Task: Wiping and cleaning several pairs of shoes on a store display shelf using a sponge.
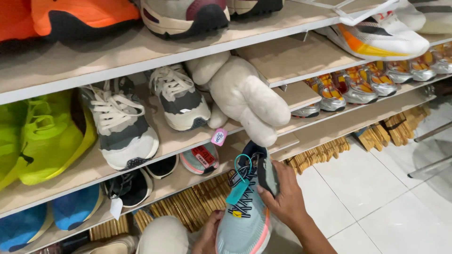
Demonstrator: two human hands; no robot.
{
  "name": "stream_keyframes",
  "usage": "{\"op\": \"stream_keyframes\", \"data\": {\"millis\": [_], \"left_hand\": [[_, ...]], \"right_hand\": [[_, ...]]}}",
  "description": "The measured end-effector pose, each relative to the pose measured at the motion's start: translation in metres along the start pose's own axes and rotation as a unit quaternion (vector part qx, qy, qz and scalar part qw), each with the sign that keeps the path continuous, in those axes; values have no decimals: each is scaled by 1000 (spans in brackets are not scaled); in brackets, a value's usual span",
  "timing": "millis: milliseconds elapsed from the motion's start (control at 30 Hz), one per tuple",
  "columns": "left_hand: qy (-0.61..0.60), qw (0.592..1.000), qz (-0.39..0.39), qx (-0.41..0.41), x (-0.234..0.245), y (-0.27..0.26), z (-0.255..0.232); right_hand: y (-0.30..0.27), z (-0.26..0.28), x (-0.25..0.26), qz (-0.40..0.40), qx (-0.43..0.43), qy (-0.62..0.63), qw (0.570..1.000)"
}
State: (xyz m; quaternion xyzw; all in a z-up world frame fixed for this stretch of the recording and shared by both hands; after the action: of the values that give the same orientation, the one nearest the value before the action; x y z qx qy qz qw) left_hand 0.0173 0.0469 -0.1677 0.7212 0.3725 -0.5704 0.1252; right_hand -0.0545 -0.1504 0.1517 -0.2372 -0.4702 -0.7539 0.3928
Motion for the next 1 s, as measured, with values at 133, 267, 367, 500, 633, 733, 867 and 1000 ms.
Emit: {"op": "stream_keyframes", "data": {"millis": [133, 267, 367, 500, 633, 733, 867, 1000], "left_hand": [[-98, 986, -34, 128, -58, -25, -9], [-105, 991, -36, 74, -28, -44, -14], [-122, 991, -3, -47, -12, -62, -6], [-158, 958, 93, -221, -12, -88, 7], [-113, 964, 32, -239, -43, -98, -10], [-123, 951, -86, -270, -38, -102, -17], [-50, 954, -12, -295, -69, -102, -17], [-117, 972, 6, -203, -97, -77, 1]], "right_hand": [[-8, -5, -17, -29, 50, -21, 998], [-9, -6, -30, -24, 18, 2, 1000], [-3, -6, -39, -41, -6, 23, 999], [3, 17, -51, -82, 16, 15, 996], [9, 38, -52, -80, 32, -19, 996], [5, 34, -47, -63, 63, -31, 996], [-10, -3, -27, -35, 47, 36, 998], [-19, -25, 8, -51, 22, 57, 997]]}}
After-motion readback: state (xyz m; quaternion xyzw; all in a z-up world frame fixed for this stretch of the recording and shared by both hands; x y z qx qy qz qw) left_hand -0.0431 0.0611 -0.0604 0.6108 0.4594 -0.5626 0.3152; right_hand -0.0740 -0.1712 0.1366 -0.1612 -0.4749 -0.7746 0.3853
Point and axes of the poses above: each hand's wrist, its own y-axis towards the middle knuckle, its own x-axis out of the back of the hand, z = x × y, the point moved 3 cm from there along y, towards the middle knuckle, and after that the axes turned 12 degrees about -y, right-handed, at the moved point
